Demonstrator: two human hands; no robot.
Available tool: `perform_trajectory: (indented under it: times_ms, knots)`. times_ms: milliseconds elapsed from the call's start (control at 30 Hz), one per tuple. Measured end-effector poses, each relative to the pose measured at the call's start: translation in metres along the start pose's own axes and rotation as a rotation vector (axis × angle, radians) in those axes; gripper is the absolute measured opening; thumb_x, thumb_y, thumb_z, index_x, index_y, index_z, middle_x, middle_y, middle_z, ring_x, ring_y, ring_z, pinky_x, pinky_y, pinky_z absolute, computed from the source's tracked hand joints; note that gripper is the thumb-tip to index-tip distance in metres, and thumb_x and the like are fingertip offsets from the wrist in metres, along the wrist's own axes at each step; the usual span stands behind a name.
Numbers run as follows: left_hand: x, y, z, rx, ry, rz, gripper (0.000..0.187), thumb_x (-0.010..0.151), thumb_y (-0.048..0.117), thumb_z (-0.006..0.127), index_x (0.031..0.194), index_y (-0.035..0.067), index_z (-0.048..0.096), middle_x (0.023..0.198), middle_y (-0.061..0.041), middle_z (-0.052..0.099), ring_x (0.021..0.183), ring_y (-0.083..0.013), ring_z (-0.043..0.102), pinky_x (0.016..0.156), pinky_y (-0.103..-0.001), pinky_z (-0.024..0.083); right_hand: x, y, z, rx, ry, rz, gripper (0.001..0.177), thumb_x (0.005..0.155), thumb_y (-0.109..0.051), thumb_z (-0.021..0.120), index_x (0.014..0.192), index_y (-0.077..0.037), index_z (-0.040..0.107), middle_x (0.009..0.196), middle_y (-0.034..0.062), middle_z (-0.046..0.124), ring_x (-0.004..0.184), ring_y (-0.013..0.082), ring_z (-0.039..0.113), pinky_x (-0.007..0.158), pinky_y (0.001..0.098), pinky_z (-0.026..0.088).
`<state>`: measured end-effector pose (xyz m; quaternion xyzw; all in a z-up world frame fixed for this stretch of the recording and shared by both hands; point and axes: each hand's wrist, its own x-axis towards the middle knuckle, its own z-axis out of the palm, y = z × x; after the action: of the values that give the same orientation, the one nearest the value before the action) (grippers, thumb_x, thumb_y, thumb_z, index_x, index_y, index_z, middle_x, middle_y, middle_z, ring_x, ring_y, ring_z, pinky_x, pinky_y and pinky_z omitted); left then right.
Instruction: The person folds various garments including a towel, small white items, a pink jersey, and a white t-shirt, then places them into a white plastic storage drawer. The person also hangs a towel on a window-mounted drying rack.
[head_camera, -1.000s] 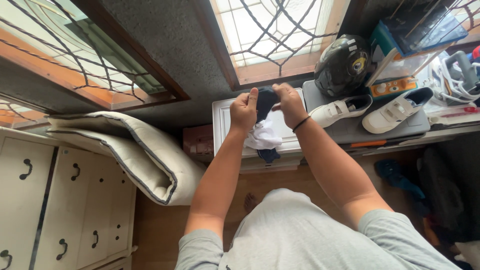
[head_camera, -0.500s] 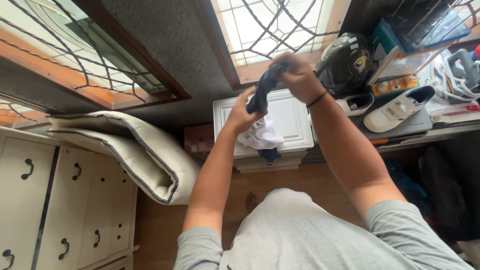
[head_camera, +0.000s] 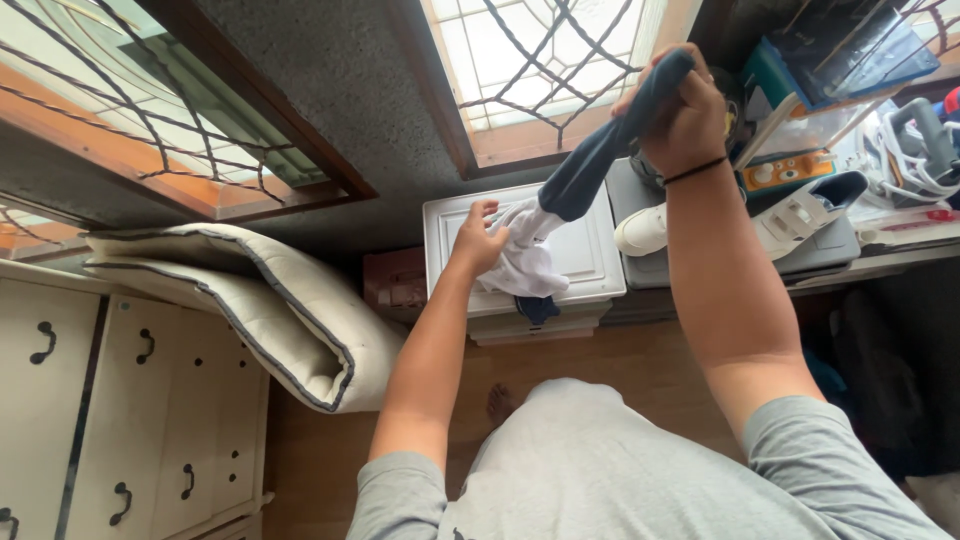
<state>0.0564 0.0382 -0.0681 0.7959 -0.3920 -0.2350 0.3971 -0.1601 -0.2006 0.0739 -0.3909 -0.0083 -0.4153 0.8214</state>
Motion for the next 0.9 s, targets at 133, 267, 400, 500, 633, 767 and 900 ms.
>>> perform_trajectory:
  times_ms: [133, 267, 400, 500, 633, 767, 900]
  knots:
    - [0.001, 0.006, 0.018, 0.181, -0.091, -0.104, 0.072, 0.085, 0.019, 0.07, 0.15, 0.012, 0.039, 0.15, -0.02, 0.048, 0.137, -0.0369, 0.048, 0.113, -0.042, 0.04, -0.006, -0.003, 0.003, 0.187, -0.249, 0.098, 0.025, 0.106, -0.034, 0.056, 0.111, -0.01, 0.062, 0.086, 0.0092, 0.064, 0.07, 0.0246, 0.069, 0.078, 0.0435, 0.054]
    - [-0.007, -0.004, 0.032, 0.341, -0.072, -0.078, 0.093, 0.074, 0.017, 0.076, 0.156, 0.013, 0.033, 0.158, -0.017, 0.038, 0.139, -0.0406, 0.041, 0.104, -0.049, 0.036, -0.008, -0.022, 0.008, 0.222, -0.644, 0.182, 0.032, 0.102, -0.035, 0.057, 0.112, -0.005, 0.065, 0.079, 0.0082, 0.068, 0.066, 0.0234, 0.073, 0.076, 0.0434, 0.058]
    - [-0.013, -0.016, 0.037, 0.5, -0.23, -0.321, 0.029, 0.095, 0.026, 0.063, 0.122, 0.016, 0.068, 0.131, -0.01, 0.067, 0.127, -0.0327, 0.059, 0.108, -0.048, 0.044, -0.023, -0.018, -0.025, -0.025, -0.441, 0.326, 0.038, 0.097, -0.033, 0.059, 0.117, -0.001, 0.066, 0.099, 0.0118, 0.07, 0.085, 0.026, 0.071, 0.085, 0.0457, 0.06]
    - [-0.014, -0.028, 0.039, 0.385, -0.053, -0.155, 0.022, 0.096, 0.025, 0.062, 0.112, 0.012, 0.07, 0.12, -0.012, 0.069, 0.116, -0.0352, 0.061, 0.1, -0.048, 0.048, -0.027, 0.05, -0.081, -0.618, 0.037, 0.638, 0.029, 0.094, -0.029, 0.061, 0.107, -0.003, 0.064, 0.088, 0.0125, 0.07, 0.078, 0.0253, 0.073, 0.073, 0.0394, 0.063]
    - [-0.01, -0.034, 0.039, 0.288, 0.031, 0.065, 0.02, 0.094, 0.023, 0.064, 0.106, 0.008, 0.07, 0.11, -0.013, 0.071, 0.106, -0.0346, 0.065, 0.093, -0.047, 0.052, -0.072, 0.165, -0.129, -1.494, -0.104, 0.752, 0.044, 0.087, -0.043, 0.073, 0.107, -0.004, 0.076, 0.098, 0.0152, 0.077, 0.09, 0.0262, 0.073, 0.081, 0.0389, 0.057]
    - [-0.025, -0.043, 0.041, 0.129, -0.09, 0.095, 0.02, 0.091, 0.025, 0.065, 0.1, 0.008, 0.071, 0.099, -0.012, 0.074, 0.091, -0.0317, 0.072, 0.084, -0.043, 0.057, -0.119, 0.22, -0.134, -1.547, -0.008, 0.672, 0.05, 0.091, -0.046, 0.071, 0.117, -0.003, 0.072, 0.116, 0.0219, 0.072, 0.111, 0.0357, 0.068, 0.098, 0.0416, 0.052]
    - [-0.04, -0.073, 0.054, 0.289, -0.328, 0.113, 0.022, 0.089, 0.029, 0.067, 0.097, 0.009, 0.073, 0.095, -0.015, 0.073, 0.091, -0.0342, 0.07, 0.082, -0.045, 0.056, -0.135, 0.23, -0.121, -1.564, -0.013, 0.796, 0.066, 0.084, -0.049, 0.079, 0.124, -0.001, 0.061, 0.116, 0.0249, 0.068, 0.111, 0.0364, 0.066, 0.097, 0.0415, 0.051]
